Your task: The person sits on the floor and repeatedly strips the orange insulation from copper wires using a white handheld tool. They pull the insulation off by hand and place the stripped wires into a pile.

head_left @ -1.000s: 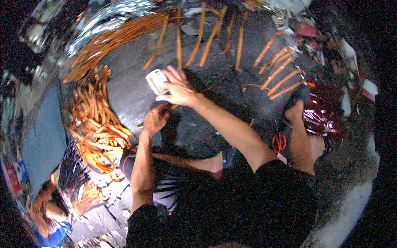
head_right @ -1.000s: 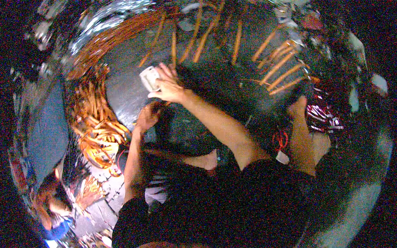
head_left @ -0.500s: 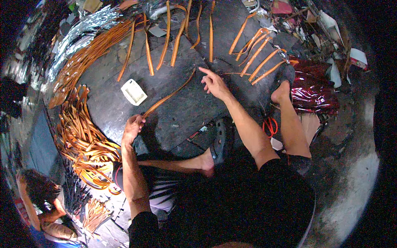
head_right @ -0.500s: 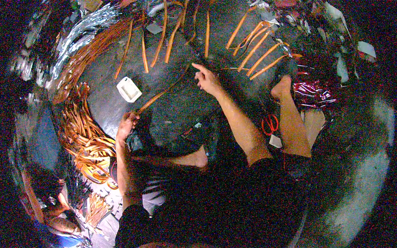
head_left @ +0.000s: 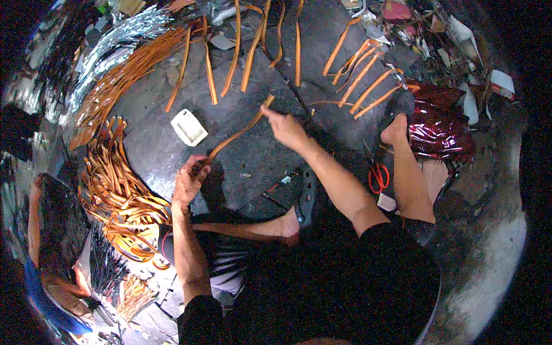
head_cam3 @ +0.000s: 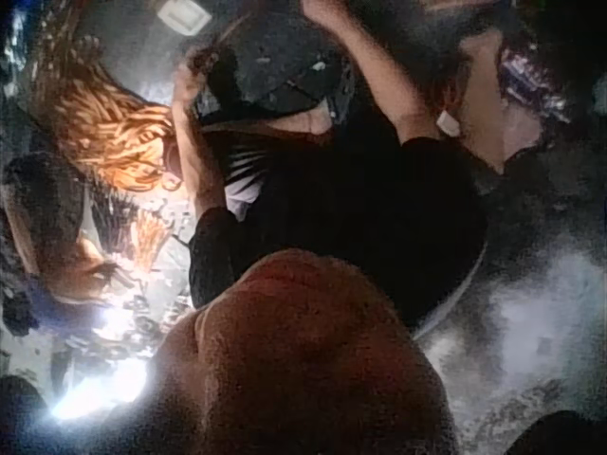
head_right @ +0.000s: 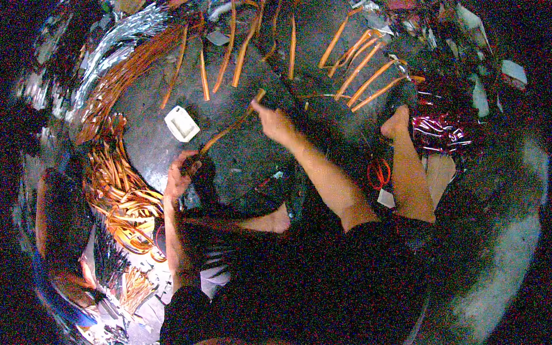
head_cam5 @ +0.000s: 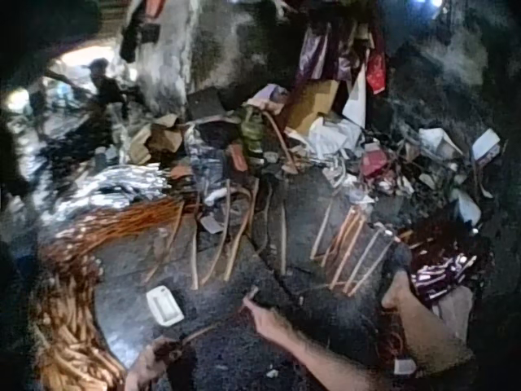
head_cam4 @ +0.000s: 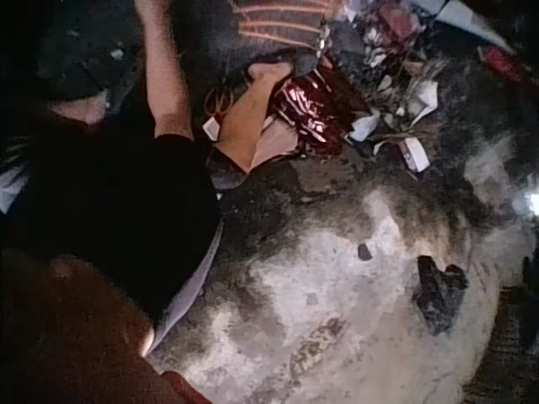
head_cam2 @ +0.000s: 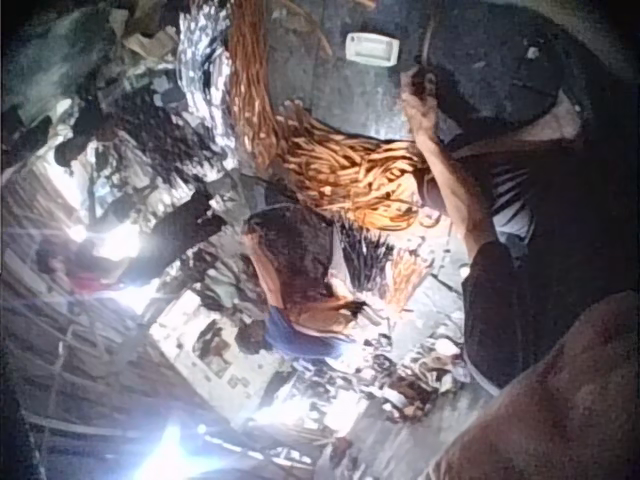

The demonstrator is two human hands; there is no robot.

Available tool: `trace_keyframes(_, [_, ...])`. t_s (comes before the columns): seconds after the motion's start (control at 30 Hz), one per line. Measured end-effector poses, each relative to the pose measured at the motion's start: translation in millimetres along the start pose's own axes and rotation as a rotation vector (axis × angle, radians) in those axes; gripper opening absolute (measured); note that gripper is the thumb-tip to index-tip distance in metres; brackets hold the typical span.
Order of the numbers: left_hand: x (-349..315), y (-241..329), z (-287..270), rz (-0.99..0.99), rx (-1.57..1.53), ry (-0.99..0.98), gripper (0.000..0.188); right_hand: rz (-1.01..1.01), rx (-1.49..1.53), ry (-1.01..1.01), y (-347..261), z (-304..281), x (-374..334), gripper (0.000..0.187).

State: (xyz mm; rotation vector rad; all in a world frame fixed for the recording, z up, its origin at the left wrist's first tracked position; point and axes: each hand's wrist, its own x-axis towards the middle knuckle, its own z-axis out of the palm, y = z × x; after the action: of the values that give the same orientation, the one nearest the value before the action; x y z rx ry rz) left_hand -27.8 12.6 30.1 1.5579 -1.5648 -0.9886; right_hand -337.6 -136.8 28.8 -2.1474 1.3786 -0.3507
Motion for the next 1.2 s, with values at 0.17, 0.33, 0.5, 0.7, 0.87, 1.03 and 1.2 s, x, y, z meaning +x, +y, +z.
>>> trace_keyframes(0.17, [-3,-16,1,0.047,-0.044,0.015,0.016,-0.065,-0.267,-0.106,-35,9,-16,0.053])
trace_keyframes(0.33, [4,7,2,-0.338,-0.161,-0.119,0.016,0.129,-0.367,0.182,14,-28,10,0.043])
trace_keyframes(0.5, [3,-28,2,-0.361,-0.243,-0.11,0.018,-0.106,0.016,0.199,-61,-1,13,0.05])
trace_keyframes(0.7, [2,-31,0,-0.265,-0.199,-0.148,0.018,-0.467,-0.17,0.134,-142,58,32,0.076])
trace_keyframes(0.87, [7,-24,-3,-0.311,-0.188,-0.18,0.021,-0.374,-0.42,-0.057,-160,67,66,0.076])
trace_keyframes(1.03, [6,-26,1,-0.336,-0.307,-0.19,0.023,-0.572,-0.17,0.162,-151,68,55,0.049])
trace_keyframes(1.2, [6,-26,-6,-0.39,-0.339,-0.205,0.025,-0.571,0.17,0.408,-129,57,41,0.021])
